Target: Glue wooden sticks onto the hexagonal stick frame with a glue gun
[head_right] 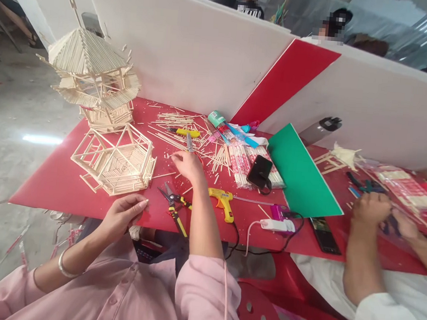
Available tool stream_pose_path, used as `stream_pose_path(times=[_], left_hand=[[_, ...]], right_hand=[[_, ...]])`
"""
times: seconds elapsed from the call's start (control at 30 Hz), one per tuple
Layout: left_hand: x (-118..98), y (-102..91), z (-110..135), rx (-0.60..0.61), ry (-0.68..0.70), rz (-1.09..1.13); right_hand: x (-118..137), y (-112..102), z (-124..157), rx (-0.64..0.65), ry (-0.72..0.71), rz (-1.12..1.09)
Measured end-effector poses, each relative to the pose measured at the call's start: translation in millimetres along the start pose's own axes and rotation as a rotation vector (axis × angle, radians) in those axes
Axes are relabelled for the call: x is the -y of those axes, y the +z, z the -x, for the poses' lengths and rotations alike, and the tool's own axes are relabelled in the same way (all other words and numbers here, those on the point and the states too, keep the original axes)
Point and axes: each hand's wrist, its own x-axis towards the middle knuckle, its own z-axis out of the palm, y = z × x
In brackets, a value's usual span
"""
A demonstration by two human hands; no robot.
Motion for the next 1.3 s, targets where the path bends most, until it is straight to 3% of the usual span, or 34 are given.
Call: stream_pose_path(times=[0.2, 0.37, 0.53, 0.7, 0.8, 0.9, 0.97, 1.03, 1.17, 1.3], left_hand=[[6, -3.6, 1, 0.044, -0.029, -0.036], [9, -14.2, 4, 0.056, -0.085, -0.009], [4, -19.9, 2, 0.068, -0.063, -0.035], [-5, -12.6, 3, 0.119, -0.086, -0.036], [-7, -7.0, 4, 0.127, -0.071, -0.025], [-2, -0.8, 0, 0.084, -0.057, 0.028], [3, 4.8, -5, 0.055, -0.055, 0.085], [5, 11.8, -11, 0.039, -0.045, 0.144], [0, 26.7, -22, 0.014, 0.007, 0.262], [-15, 39.9, -28, -0.033, 0.039, 0.271]], right_hand=[[3, 2, -92, -0.147, 0.06, 0.266], [3, 14, -146, -0.149, 0.052, 0.4], [-3, 20, -168, -0.128, 0.051, 0.328], [6, 1, -160, -0.242, -0.068, 0.037], [16, -17, -134, -0.329, -0.121, -0.176], [18, -29, -77, -0.282, -0.123, -0.426], [13, -30, -23, 0.009, -0.039, -0.958], [7, -25, 33, 0.222, 0.087, -1.216], [-2, -7, 119, 0.29, 0.216, -1.427], [-8, 10, 153, 0.302, 0.226, -1.452]])
